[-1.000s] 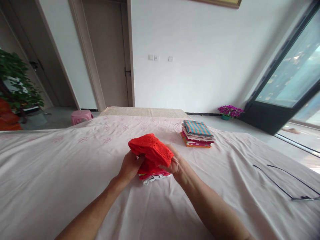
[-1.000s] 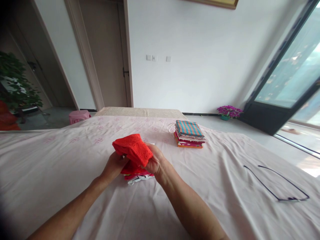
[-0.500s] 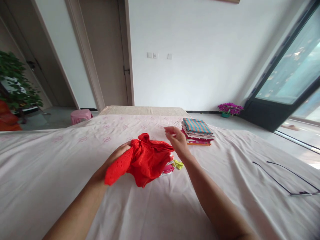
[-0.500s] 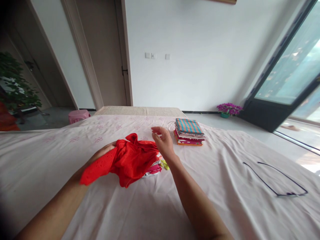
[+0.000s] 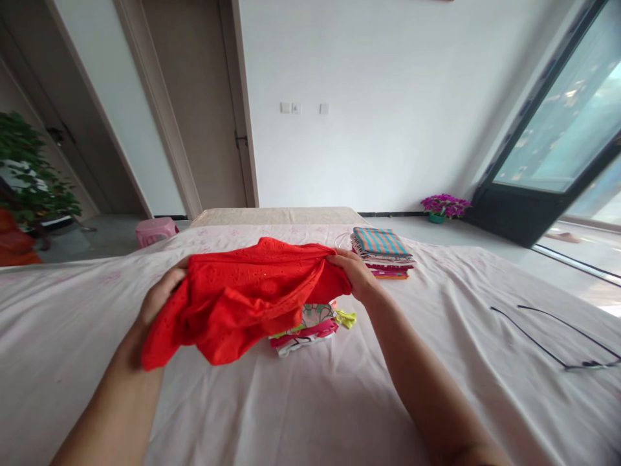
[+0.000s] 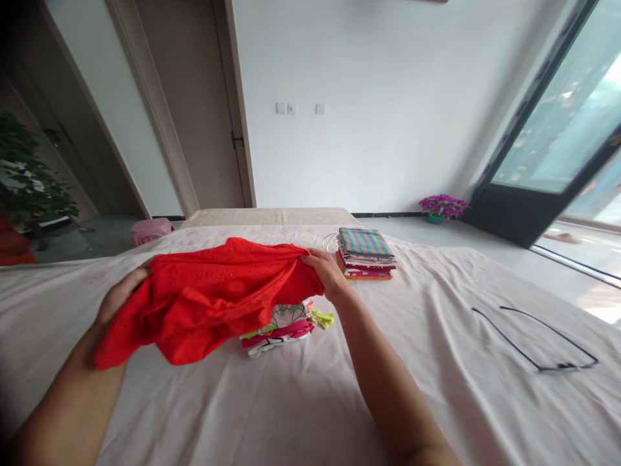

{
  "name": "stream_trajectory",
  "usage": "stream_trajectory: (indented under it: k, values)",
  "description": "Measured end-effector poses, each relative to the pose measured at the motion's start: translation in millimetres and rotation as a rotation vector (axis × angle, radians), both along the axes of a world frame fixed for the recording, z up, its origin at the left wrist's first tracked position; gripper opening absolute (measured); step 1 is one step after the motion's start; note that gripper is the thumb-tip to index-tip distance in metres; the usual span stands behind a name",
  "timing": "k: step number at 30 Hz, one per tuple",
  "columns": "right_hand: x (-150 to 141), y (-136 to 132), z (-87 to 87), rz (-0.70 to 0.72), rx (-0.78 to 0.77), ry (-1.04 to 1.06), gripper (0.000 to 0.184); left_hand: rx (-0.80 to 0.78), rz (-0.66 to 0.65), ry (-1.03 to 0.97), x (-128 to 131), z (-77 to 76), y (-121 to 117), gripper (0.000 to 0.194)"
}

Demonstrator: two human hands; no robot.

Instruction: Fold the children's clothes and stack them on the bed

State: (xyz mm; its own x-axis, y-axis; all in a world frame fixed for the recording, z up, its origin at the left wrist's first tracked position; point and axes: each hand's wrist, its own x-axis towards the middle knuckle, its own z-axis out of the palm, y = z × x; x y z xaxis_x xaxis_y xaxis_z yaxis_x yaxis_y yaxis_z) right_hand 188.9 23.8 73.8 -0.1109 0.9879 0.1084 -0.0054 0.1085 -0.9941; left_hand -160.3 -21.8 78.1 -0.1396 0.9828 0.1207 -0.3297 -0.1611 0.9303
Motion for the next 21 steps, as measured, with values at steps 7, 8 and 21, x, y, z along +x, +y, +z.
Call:
stream_trajectory:
  k: [7, 8, 21]
  values:
    - [-8.2, -6.4, 0.6, 0.061, -0.152, 0.237, 0.014, 0.033, -0.027, 0.135, 13.7, -8.4, 13.0, 0.033]
    - [-13.1, -10.5, 2.6, 0.09, -0.154, 0.29, 0.016, 0.028, -0.049, 0.188, 21.2, -9.2, 9.8, 0.04]
    - [-20.4, -18.7, 1.7, 0.063, -0.07, 0.208, 0.024, -0.044, 0.039, 0.229, 11.6, -5.9, 9.4, 0.031]
